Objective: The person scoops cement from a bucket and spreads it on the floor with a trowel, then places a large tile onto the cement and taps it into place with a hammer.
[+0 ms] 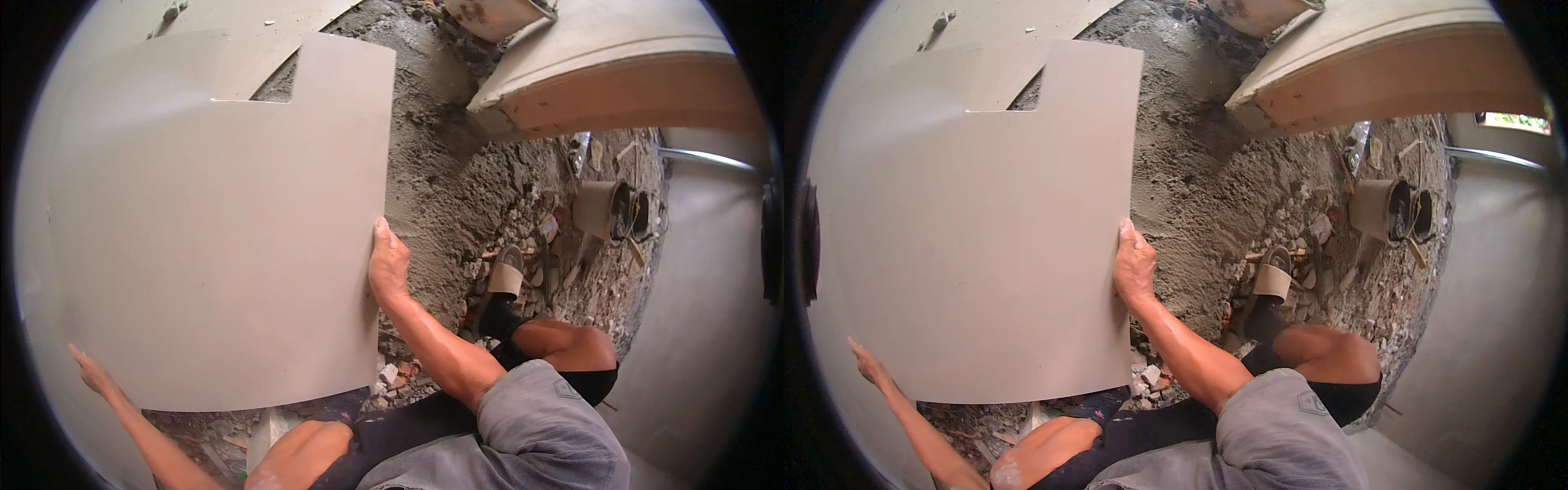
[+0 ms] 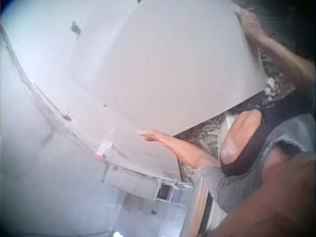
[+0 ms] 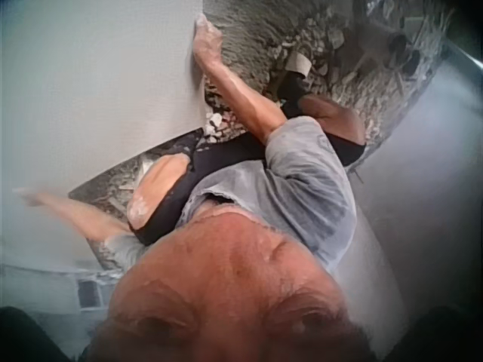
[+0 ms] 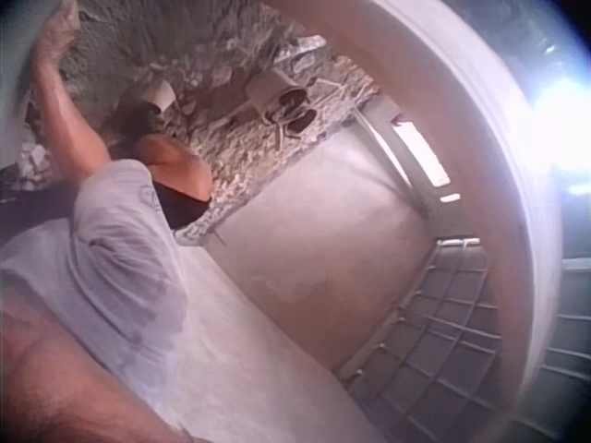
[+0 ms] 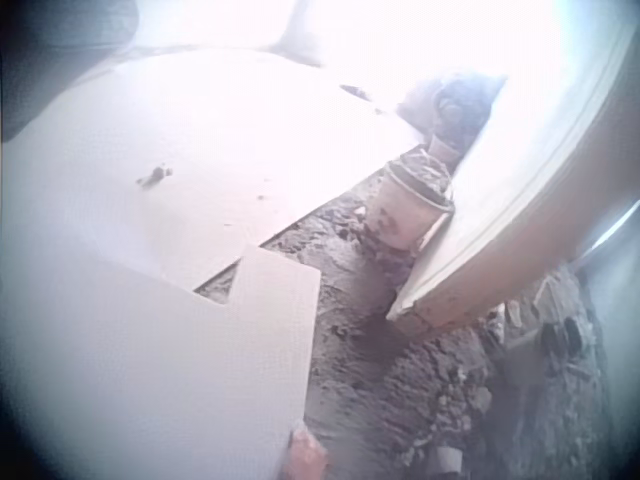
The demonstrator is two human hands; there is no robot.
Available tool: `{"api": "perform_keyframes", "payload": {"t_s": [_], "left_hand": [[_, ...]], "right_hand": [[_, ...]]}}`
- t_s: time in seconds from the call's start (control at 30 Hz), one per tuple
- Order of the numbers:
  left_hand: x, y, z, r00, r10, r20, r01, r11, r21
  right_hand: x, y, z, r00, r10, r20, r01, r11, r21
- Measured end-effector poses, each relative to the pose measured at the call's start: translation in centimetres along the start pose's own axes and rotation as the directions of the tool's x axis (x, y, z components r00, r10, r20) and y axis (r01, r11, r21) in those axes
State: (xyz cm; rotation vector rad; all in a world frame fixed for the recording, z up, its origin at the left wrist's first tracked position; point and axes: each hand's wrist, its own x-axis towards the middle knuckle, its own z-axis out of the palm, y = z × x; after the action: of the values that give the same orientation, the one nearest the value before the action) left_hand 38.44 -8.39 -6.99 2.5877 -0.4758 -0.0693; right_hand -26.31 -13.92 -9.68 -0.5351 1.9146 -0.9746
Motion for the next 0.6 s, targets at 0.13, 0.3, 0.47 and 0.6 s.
{"api": "perform_keyframes", "payload": {"t_s": [0.13,0.3,0.47,0.6], "left_hand": [[1.5,4.6,2.5,0.966,0.258,0.036,-0.259,0.964,0.057],[-0.4,11.0,5.1,0.948,0.280,0.149,-0.286,0.958,0.015],[-3.8,17.1,7.5,0.930,0.261,0.258,-0.286,0.956,0.064],[-5.9,20.5,9.6,0.899,0.322,0.298,-0.357,0.931,0.071]], "right_hand": [[0.0,1.7,-2.2,0.992,-0.007,-0.125,0.022,0.992,0.125],[-0.3,4.1,-4.9,0.963,0.161,-0.216,-0.155,0.987,0.045],[-0.6,5.9,-7.7,0.963,0.194,-0.187,-0.162,0.972,0.172],[-0.7,6.6,-9.2,0.942,0.242,-0.230,-0.235,0.970,0.060]]}}
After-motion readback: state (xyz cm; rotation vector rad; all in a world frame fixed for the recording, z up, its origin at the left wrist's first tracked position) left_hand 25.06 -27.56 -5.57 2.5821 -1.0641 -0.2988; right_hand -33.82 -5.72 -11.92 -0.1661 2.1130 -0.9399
